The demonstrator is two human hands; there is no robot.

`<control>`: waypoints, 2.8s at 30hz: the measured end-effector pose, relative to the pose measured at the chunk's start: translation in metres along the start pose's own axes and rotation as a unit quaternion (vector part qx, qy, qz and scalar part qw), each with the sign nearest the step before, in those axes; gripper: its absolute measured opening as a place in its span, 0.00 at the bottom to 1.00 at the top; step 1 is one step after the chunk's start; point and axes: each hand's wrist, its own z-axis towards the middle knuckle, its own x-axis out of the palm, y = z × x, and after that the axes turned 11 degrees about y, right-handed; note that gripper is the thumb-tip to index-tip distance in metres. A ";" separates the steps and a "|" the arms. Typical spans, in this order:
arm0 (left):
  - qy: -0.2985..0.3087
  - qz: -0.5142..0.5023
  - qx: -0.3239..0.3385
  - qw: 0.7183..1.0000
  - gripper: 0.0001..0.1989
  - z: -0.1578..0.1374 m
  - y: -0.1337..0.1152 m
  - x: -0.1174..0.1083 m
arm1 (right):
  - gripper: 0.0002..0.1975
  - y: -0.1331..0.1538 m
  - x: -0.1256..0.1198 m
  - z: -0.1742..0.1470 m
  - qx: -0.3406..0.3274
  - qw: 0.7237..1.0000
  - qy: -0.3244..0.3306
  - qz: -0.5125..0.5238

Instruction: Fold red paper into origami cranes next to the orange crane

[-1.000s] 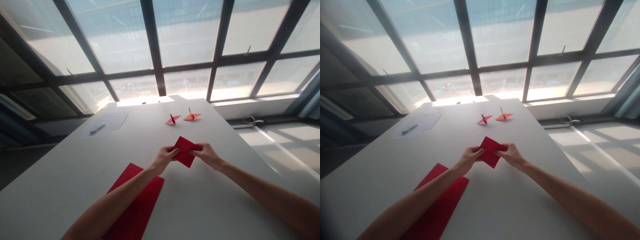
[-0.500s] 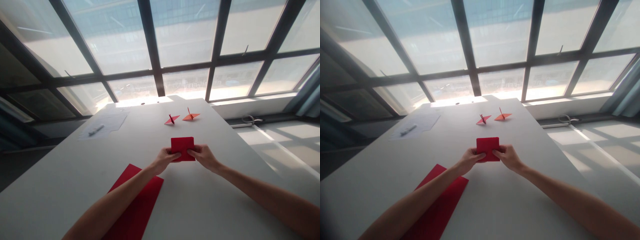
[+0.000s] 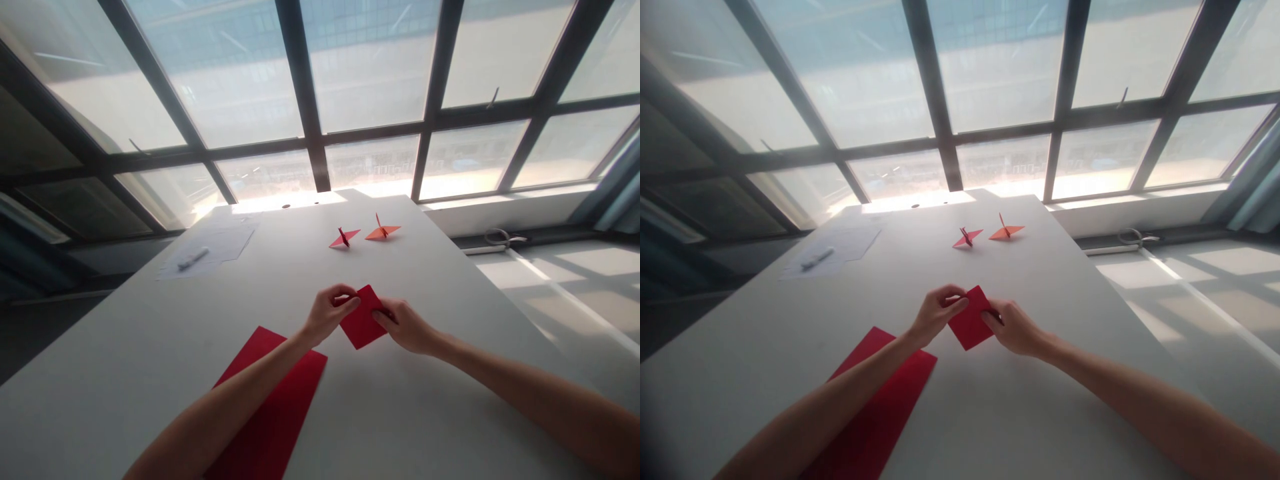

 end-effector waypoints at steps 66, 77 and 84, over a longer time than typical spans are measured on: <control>-0.082 -0.052 0.005 0.995 0.15 0.002 0.024 0.002 | 0.20 -0.023 -0.005 0.010 0.069 0.955 -0.208 0.200; -0.010 -0.082 -0.029 0.996 0.20 -0.002 0.023 0.008 | 0.17 -0.023 -0.001 0.009 0.047 0.955 -0.203 0.211; -0.025 -0.091 -0.024 0.995 0.21 -0.001 0.026 0.012 | 0.19 -0.022 -0.001 0.012 0.065 0.920 -0.223 0.315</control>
